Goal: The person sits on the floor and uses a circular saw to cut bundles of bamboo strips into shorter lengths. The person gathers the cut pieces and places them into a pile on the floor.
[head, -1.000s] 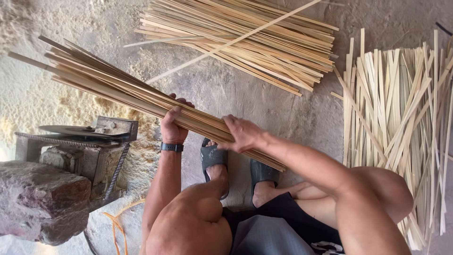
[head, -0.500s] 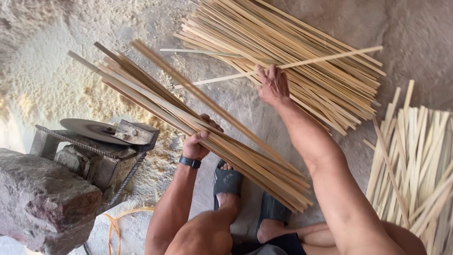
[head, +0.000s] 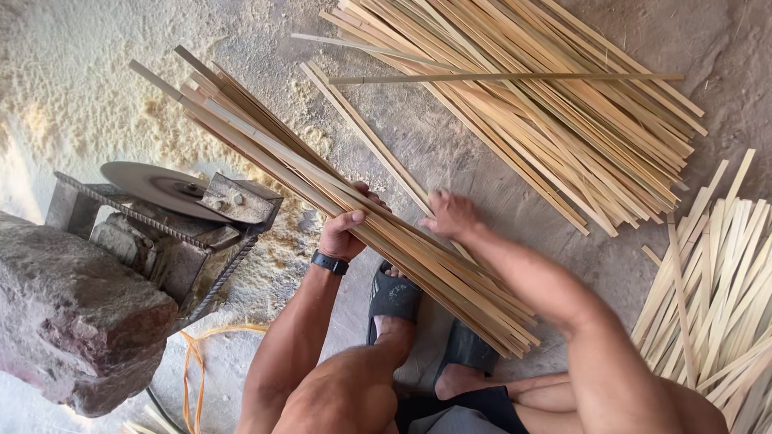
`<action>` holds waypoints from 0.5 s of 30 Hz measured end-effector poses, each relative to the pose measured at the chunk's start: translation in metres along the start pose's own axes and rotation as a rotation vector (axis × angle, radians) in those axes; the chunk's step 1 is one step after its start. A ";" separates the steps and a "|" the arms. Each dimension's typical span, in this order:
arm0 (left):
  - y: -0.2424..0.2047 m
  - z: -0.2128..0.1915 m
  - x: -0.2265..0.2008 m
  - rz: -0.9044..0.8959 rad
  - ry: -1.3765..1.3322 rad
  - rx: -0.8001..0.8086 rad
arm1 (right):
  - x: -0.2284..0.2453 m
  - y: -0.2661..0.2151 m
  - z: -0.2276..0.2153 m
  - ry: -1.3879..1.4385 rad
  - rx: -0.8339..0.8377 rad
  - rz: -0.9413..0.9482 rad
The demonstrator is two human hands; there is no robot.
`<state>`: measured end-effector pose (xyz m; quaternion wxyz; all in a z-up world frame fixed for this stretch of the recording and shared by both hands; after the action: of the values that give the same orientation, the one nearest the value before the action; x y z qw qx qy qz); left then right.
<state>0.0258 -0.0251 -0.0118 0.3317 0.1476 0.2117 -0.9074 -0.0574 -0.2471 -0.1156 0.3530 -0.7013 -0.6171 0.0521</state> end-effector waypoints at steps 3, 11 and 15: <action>-0.009 -0.002 -0.002 0.032 0.012 -0.001 | -0.011 0.001 0.032 0.125 -0.203 -0.006; -0.008 0.007 0.001 0.026 -0.014 0.018 | -0.082 0.013 -0.065 -0.142 -0.404 0.102; -0.003 0.011 -0.001 0.054 0.108 -0.097 | -0.054 0.004 -0.127 0.061 -0.618 -0.103</action>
<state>0.0233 -0.0281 -0.0012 0.3509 0.1856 0.2690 -0.8775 -0.0019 -0.3501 -0.0428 0.1436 -0.7444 -0.6277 -0.1768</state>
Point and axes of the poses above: each hand's wrist, its own y-axis towards the middle knuckle, its own z-axis out of the palm, x = y × z, the point moved 4 cm from there along y, towards the middle knuckle, and after that the axes turned 1 degree about -z, right-handed, at the moved point
